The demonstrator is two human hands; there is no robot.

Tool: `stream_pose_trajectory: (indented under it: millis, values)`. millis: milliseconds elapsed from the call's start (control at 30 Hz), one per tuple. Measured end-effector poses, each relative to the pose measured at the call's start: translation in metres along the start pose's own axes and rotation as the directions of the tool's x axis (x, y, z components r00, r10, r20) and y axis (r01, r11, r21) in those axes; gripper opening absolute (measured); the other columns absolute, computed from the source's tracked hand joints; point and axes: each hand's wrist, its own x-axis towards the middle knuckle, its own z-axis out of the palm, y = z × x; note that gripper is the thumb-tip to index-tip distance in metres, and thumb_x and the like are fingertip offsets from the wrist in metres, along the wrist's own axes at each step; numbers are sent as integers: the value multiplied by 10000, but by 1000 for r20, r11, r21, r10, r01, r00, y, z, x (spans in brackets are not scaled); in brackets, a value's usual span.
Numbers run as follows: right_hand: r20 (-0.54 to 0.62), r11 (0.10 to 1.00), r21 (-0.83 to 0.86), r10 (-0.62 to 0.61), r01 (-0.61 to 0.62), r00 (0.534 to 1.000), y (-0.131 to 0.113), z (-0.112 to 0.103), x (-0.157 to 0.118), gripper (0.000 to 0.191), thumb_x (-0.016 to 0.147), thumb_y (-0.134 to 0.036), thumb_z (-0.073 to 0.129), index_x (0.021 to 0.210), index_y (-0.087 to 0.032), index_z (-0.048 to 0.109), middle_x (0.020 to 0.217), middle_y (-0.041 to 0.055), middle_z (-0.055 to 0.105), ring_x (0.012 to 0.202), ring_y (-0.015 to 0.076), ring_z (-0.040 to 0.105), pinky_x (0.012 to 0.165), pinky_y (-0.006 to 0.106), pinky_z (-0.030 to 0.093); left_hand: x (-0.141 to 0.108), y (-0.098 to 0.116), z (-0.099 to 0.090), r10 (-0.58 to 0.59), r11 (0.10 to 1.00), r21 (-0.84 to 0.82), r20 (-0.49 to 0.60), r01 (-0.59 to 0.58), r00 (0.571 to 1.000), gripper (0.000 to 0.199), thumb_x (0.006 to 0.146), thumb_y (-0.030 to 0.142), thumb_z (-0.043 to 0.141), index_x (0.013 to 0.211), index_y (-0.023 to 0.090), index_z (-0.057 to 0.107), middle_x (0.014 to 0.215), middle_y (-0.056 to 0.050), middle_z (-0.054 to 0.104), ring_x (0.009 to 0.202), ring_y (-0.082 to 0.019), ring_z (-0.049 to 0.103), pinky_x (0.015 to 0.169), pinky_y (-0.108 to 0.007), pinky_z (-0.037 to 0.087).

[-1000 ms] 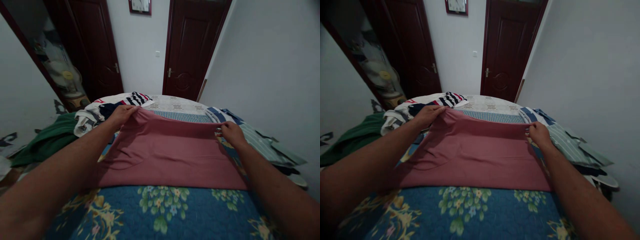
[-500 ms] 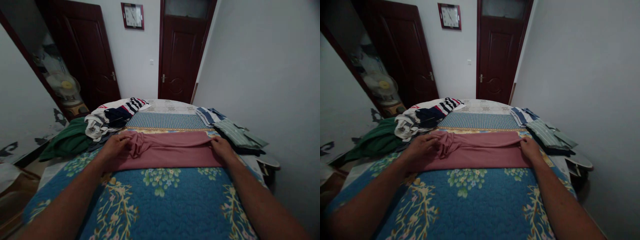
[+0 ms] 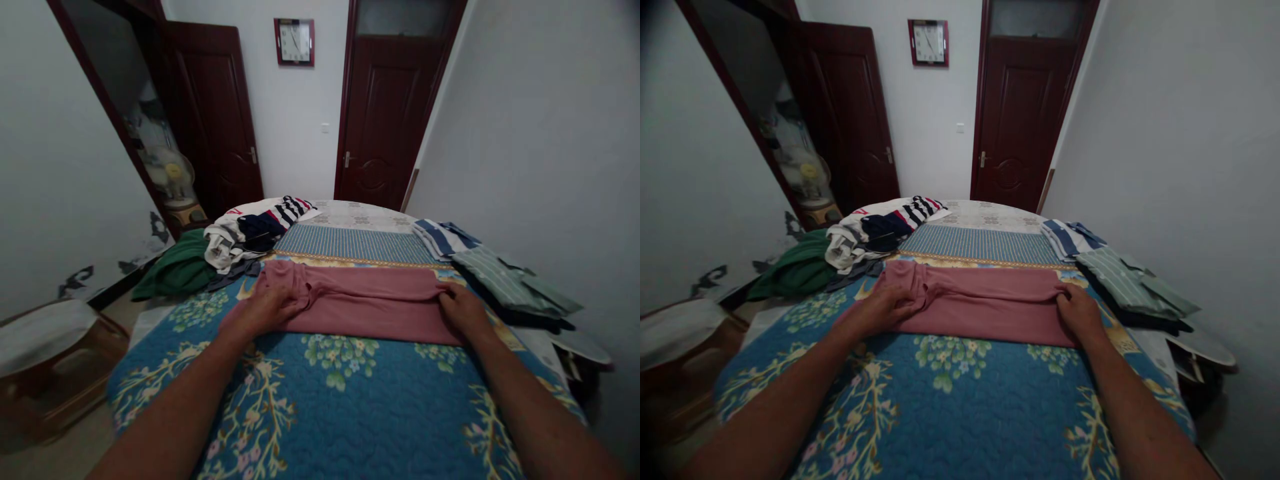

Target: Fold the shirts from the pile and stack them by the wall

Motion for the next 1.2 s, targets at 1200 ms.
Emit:
stream_pose_trajectory:
  millis: [1200]
  values:
    - [10,974,-185,136,-132,991,-5,-32,14,406,980,-262,453,1229,-191,765,1271,111,789,1175,261,718,1024,312,506,99,-108,-9,-561,550,-789,-107,273,821,395,787,419,786,1148,290,695,790,2,763,786,-248,721,693,-391,570]
